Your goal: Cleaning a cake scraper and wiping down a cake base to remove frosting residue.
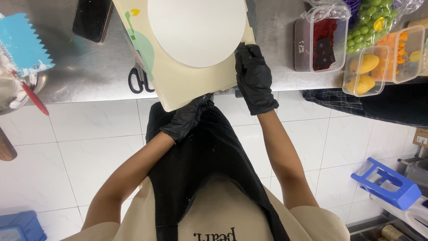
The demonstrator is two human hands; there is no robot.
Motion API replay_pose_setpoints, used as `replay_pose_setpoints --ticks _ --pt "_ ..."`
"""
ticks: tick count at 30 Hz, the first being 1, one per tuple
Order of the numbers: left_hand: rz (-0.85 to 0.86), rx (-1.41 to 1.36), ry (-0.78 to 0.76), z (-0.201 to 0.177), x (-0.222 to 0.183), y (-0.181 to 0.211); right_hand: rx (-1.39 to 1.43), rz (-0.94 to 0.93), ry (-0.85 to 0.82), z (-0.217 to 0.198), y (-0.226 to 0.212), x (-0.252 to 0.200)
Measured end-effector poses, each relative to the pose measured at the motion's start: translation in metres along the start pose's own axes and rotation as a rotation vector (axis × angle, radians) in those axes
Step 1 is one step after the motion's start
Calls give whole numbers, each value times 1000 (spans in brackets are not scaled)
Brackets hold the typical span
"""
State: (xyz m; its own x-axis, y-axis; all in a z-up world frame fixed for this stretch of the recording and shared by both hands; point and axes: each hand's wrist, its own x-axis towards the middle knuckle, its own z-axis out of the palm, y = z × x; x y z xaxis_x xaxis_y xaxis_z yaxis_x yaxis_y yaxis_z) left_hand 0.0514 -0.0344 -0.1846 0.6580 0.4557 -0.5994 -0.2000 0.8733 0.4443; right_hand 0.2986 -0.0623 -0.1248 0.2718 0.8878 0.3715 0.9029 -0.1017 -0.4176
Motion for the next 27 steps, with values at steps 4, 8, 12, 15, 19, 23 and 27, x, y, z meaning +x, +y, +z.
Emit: replay_pose_setpoints --ticks 4,8,12,15,19,23,27 --pt "10 -30 20 4 0 -8 88 124 -43 15 21 10" --pt "27 -55 39 9 3 -10 39 52 33 25 25 1" --pt "39 -85 57 13 7 -16 8 134 -53 12 1 -1" --pt "37 -131 42 13 6 -15 -48 30 0 22 10 -19" --pt "58 -100 55 12 6 -15 -101 -29 -10 20 2 -28" --pt "65 35 88 20 0 -4 -137 11 -63 17 -12 -35" --pt "73 162 53 24 -5 3 -71 54 -108 11 -30 -39"
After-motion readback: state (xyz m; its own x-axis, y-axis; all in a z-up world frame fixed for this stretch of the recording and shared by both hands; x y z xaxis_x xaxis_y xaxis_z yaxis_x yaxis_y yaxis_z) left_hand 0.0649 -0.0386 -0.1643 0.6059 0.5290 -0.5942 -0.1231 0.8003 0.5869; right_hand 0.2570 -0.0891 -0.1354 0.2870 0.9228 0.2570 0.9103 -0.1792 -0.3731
